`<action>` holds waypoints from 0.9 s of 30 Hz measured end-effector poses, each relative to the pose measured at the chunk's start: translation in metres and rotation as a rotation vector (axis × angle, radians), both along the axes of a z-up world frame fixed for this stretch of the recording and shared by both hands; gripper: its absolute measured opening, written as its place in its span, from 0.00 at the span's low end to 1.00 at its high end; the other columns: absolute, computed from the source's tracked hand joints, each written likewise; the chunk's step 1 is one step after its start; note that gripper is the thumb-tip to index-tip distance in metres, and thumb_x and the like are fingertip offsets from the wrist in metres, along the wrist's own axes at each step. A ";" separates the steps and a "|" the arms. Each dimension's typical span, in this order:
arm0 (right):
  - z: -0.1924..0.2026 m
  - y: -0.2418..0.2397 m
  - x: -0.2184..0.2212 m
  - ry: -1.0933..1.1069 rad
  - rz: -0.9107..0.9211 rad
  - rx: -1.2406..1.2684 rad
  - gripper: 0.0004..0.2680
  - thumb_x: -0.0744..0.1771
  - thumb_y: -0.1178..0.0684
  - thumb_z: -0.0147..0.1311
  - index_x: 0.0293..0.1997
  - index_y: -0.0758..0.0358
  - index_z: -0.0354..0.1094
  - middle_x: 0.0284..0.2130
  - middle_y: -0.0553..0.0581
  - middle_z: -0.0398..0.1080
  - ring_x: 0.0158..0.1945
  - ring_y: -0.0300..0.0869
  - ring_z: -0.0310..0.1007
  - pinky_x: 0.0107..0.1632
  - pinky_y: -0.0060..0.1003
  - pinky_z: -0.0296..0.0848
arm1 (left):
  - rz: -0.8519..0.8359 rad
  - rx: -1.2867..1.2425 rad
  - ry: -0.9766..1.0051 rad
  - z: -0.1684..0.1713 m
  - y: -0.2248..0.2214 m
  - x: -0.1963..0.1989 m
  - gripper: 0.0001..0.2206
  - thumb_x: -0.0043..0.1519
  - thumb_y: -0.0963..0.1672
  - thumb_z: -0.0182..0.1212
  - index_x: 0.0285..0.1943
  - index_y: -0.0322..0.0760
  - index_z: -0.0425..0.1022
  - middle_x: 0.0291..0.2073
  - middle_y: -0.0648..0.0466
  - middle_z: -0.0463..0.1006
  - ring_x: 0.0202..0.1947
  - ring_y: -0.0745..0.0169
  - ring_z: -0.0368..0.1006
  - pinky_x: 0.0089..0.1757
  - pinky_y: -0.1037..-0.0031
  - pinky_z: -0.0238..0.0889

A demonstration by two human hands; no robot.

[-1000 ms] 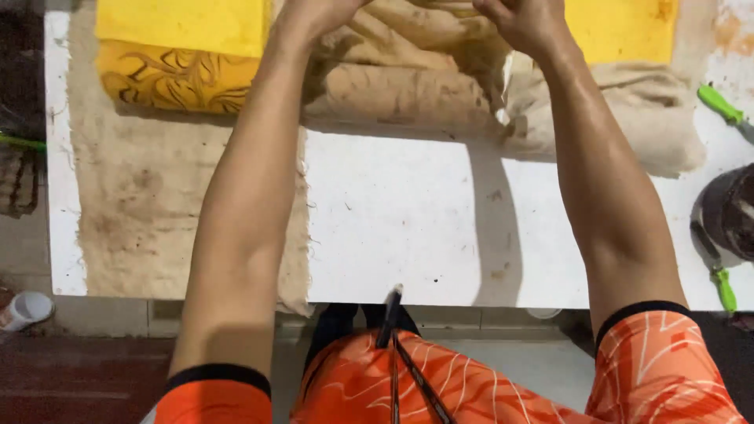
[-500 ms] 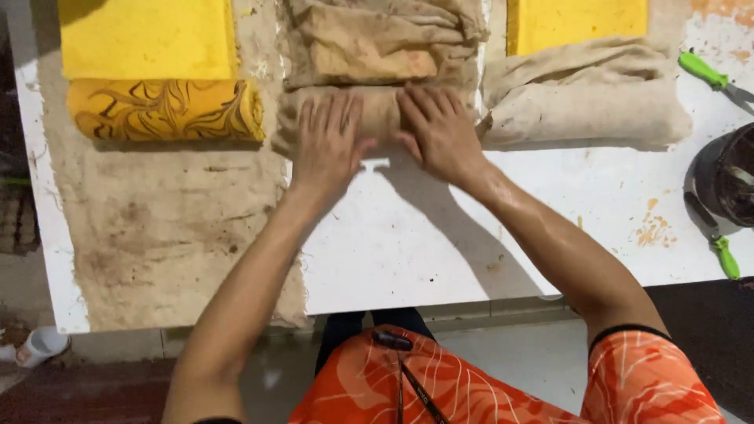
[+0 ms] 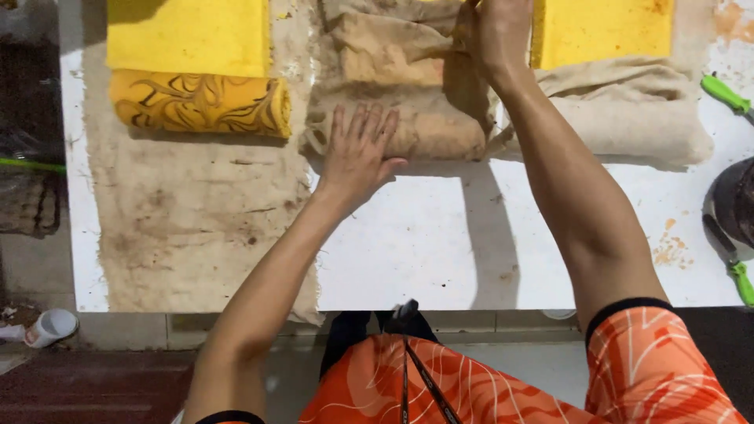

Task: Spreading yellow jam or cream onto flat cake sheets and rolling them into cylindrical logs on a production table.

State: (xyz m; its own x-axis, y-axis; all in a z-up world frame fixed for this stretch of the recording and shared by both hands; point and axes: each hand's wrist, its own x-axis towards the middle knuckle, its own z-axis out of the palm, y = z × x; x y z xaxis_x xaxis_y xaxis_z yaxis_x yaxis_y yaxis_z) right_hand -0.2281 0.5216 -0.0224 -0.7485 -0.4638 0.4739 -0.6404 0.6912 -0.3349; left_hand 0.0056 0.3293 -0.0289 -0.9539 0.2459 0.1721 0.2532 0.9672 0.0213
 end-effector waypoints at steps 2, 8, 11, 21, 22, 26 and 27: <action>0.013 -0.001 0.007 -0.021 0.049 -0.275 0.04 0.69 0.58 0.45 0.35 0.65 0.63 0.29 0.58 0.67 0.32 0.44 0.63 0.35 0.42 0.60 | -0.011 0.003 0.039 0.001 0.000 0.001 0.34 0.64 0.61 0.42 0.72 0.39 0.54 0.64 0.45 0.64 0.65 0.43 0.57 0.63 0.45 0.32; 0.154 0.028 0.125 -0.911 0.496 -0.442 0.05 0.72 0.56 0.46 0.42 0.66 0.58 0.28 0.52 0.64 0.30 0.35 0.67 0.37 0.25 0.70 | 0.328 -0.401 -0.240 0.107 -0.008 -0.016 0.59 0.75 0.83 0.50 0.78 0.42 0.26 0.75 0.43 0.29 0.75 0.43 0.25 0.68 0.49 0.21; 0.179 0.061 0.158 -0.999 0.962 -0.201 0.05 0.66 0.55 0.49 0.41 0.64 0.67 0.27 0.49 0.70 0.29 0.31 0.72 0.31 0.22 0.75 | -0.281 0.244 0.129 0.110 -0.025 -0.025 0.15 0.54 0.33 0.66 0.41 0.49 0.77 0.75 0.57 0.40 0.72 0.47 0.23 0.62 0.33 0.17; 0.159 0.108 0.333 -1.445 0.693 0.166 0.11 0.63 0.59 0.54 0.49 0.68 0.70 0.37 0.75 0.73 0.41 0.63 0.74 0.48 0.57 0.70 | -0.126 0.271 -0.881 0.117 -0.024 0.200 0.21 0.54 0.48 0.62 0.55 0.45 0.64 0.40 0.44 0.78 0.47 0.33 0.72 0.52 0.44 0.55; 0.162 0.109 0.332 -1.459 0.609 0.328 0.11 0.64 0.55 0.51 0.48 0.67 0.71 0.37 0.73 0.75 0.42 0.63 0.74 0.47 0.56 0.70 | -0.091 0.357 -1.039 0.140 -0.022 0.196 0.19 0.54 0.49 0.63 0.51 0.38 0.69 0.38 0.40 0.78 0.46 0.32 0.72 0.48 0.45 0.59; 0.137 0.086 0.269 -0.723 0.217 0.038 0.09 0.66 0.61 0.46 0.45 0.78 0.68 0.30 0.76 0.70 0.36 0.68 0.70 0.44 0.57 0.67 | 0.062 0.424 -0.562 0.128 -0.017 0.136 0.18 0.62 0.52 0.52 0.52 0.37 0.73 0.35 0.41 0.76 0.42 0.36 0.74 0.41 0.48 0.65; 0.120 0.072 0.241 -0.721 0.223 0.037 0.09 0.66 0.61 0.46 0.45 0.78 0.68 0.30 0.76 0.70 0.36 0.68 0.70 0.44 0.57 0.67 | 0.068 0.423 -0.559 0.123 -0.013 0.104 0.18 0.62 0.52 0.52 0.52 0.37 0.73 0.35 0.41 0.76 0.42 0.36 0.74 0.41 0.48 0.65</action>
State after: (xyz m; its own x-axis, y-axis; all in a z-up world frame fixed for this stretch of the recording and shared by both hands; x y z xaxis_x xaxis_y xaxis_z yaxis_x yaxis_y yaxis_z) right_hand 0.0126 0.5939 0.0972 -0.7535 -0.6471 -0.1164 -0.3979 0.5897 -0.7028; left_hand 0.1100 0.3165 0.0941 -0.9382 0.2030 -0.2805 0.0343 0.8606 0.5082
